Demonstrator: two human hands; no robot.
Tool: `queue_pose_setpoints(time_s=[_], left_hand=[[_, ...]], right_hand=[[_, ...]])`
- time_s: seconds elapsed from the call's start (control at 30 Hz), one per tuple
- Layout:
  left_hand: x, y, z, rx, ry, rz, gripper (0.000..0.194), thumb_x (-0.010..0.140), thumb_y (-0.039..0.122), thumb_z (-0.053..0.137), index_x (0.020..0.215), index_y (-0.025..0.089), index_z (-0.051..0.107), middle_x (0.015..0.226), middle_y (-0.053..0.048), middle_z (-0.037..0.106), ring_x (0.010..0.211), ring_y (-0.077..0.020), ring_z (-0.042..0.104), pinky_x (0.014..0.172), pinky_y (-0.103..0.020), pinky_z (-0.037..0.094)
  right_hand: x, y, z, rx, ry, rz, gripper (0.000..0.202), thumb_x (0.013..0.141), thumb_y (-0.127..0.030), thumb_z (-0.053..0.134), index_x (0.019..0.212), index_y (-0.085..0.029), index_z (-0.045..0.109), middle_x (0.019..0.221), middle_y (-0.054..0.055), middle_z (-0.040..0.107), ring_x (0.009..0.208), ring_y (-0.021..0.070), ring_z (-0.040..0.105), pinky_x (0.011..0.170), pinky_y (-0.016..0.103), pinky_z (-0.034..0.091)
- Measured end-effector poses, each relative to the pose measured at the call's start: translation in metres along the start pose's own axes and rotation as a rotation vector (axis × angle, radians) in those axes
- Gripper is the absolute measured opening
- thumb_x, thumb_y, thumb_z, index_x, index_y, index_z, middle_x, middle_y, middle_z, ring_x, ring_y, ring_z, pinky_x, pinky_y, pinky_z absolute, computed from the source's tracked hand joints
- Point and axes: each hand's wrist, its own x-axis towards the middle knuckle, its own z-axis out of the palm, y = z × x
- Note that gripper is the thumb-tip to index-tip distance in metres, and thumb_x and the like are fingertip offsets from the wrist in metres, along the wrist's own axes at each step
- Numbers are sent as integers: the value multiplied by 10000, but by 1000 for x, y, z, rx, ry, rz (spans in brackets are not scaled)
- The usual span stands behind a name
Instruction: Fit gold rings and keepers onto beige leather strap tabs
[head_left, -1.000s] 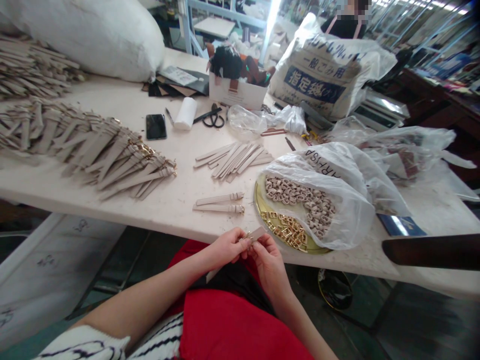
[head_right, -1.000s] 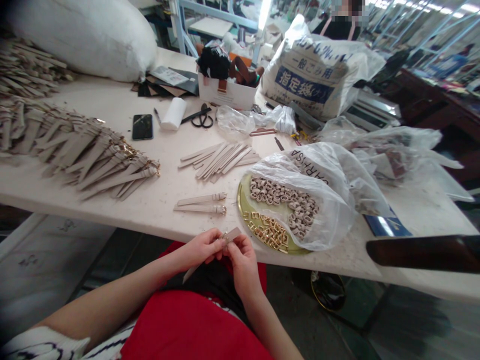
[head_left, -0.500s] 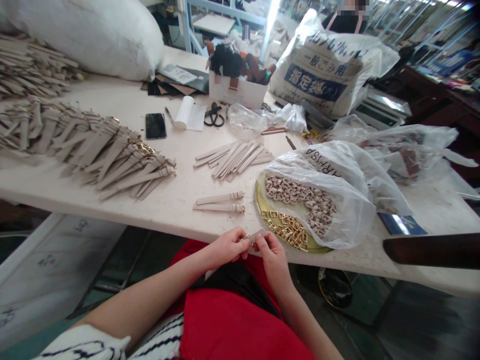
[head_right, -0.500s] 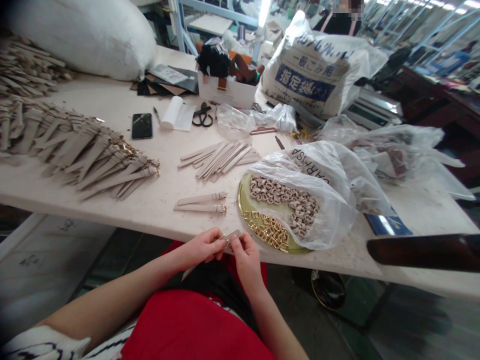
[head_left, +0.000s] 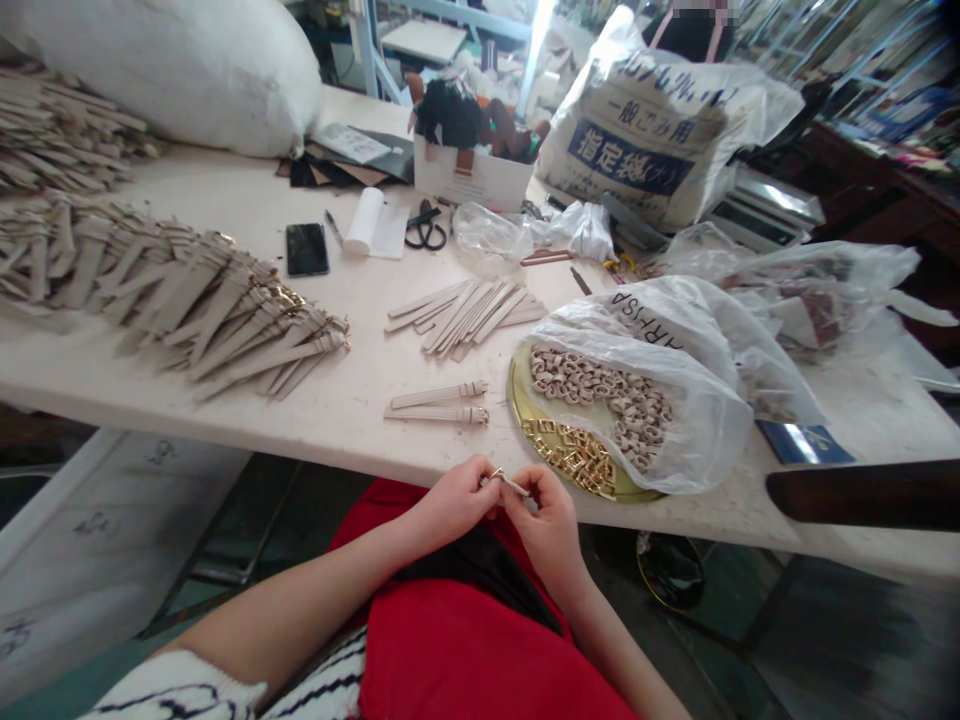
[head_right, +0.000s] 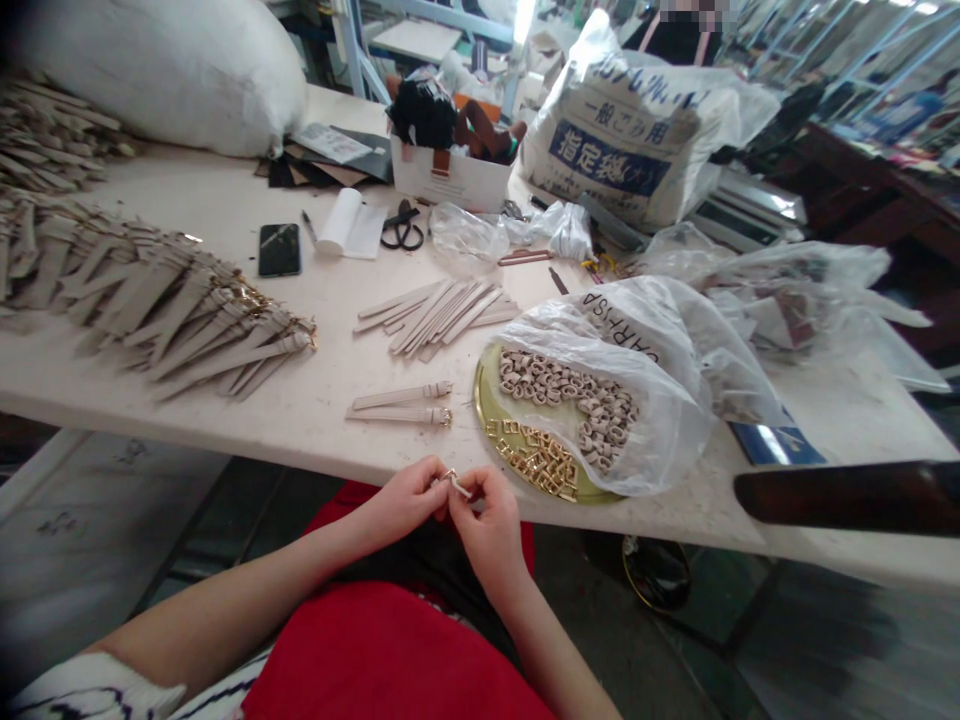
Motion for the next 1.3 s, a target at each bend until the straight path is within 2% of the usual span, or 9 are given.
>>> queue_pose_setpoints(time_s=[0.17, 0.3, 0.43, 0.47, 0.6, 0.83, 1.03, 1.17, 1.3], left_hand=[[2, 6, -9, -16, -114, 69, 278, 764, 432, 473, 665, 179, 419, 497, 54, 505, 477, -85, 408, 486, -196, 290], [15, 8, -11, -131, -136, 31, 316, 730, 481, 509, 720, 181, 411, 467, 71, 479, 385, -67, 365, 408, -180, 255], [23, 15, -7, -183, -156, 128, 358, 747, 425, 504, 998, 178, 436, 582, 63, 527, 413, -72, 426, 414, -175, 312], [24, 17, -6, -158, -167, 154, 333, 762, 416, 485, 992, 177, 460, 587, 60, 523, 423, -69, 421, 421, -173, 314], [28, 21, -2, -93, -121, 137, 262, 786, 422, 437, 794, 167, 498, 527, 59, 489, 409, -61, 358, 412, -170, 271], [30, 12, -3, -86, -80, 128, 277, 785, 443, 439, 708, 178, 458, 495, 64, 479, 400, -62, 339, 415, -173, 258], [31, 21, -6, -92, -69, 129, 315, 785, 476, 432, 707, 175, 477, 486, 64, 481, 398, -64, 346, 424, -182, 272], [34, 30, -7, -144, -4, 159, 347, 793, 501, 408, 707, 172, 479, 483, 64, 480, 384, -58, 332, 419, -183, 270], [31, 27, -9, -154, 15, 181, 372, 796, 515, 407, 685, 167, 476, 480, 63, 460, 395, -54, 339, 421, -179, 263]], right_hand=[[10, 0, -2, 249, -81, 166, 180, 720, -306, 613, 720, -199, 468, 609, -53, 458, 567, 108, 422, 558, 225, 360], [14, -6, -9, 253, -179, 70, 186, 768, -365, 566, 728, -195, 503, 614, -45, 467, 577, 106, 426, 569, 225, 362], [38, -7, -41, 42, -277, -51, 274, 847, -411, 443, 753, -190, 575, 630, -13, 514, 609, 128, 472, 584, 243, 377], [51, -5, -54, -66, -262, -73, 280, 858, -406, 421, 790, -191, 586, 648, -5, 531, 623, 137, 489, 591, 250, 388], [110, 11, -102, -763, 141, -93, 138, 816, -252, 473, 818, -182, 592, 812, 49, 580, 786, 191, 525, 722, 300, 389], [153, 30, -123, -858, 216, -48, 90, 675, -55, 539, 662, -142, 560, 833, 125, 562, 846, 241, 534, 778, 351, 355], [122, 10, -104, -625, 96, -68, 128, 734, -258, 553, 814, -158, 554, 759, 37, 581, 706, 178, 537, 687, 307, 420], [81, -10, -66, 114, -167, 113, 250, 738, -401, 602, 859, -186, 565, 683, -13, 565, 605, 122, 512, 592, 252, 419], [59, -17, -39, 480, -194, 219, 234, 690, -360, 686, 840, -202, 601, 718, -20, 572, 610, 92, 496, 617, 227, 413]])
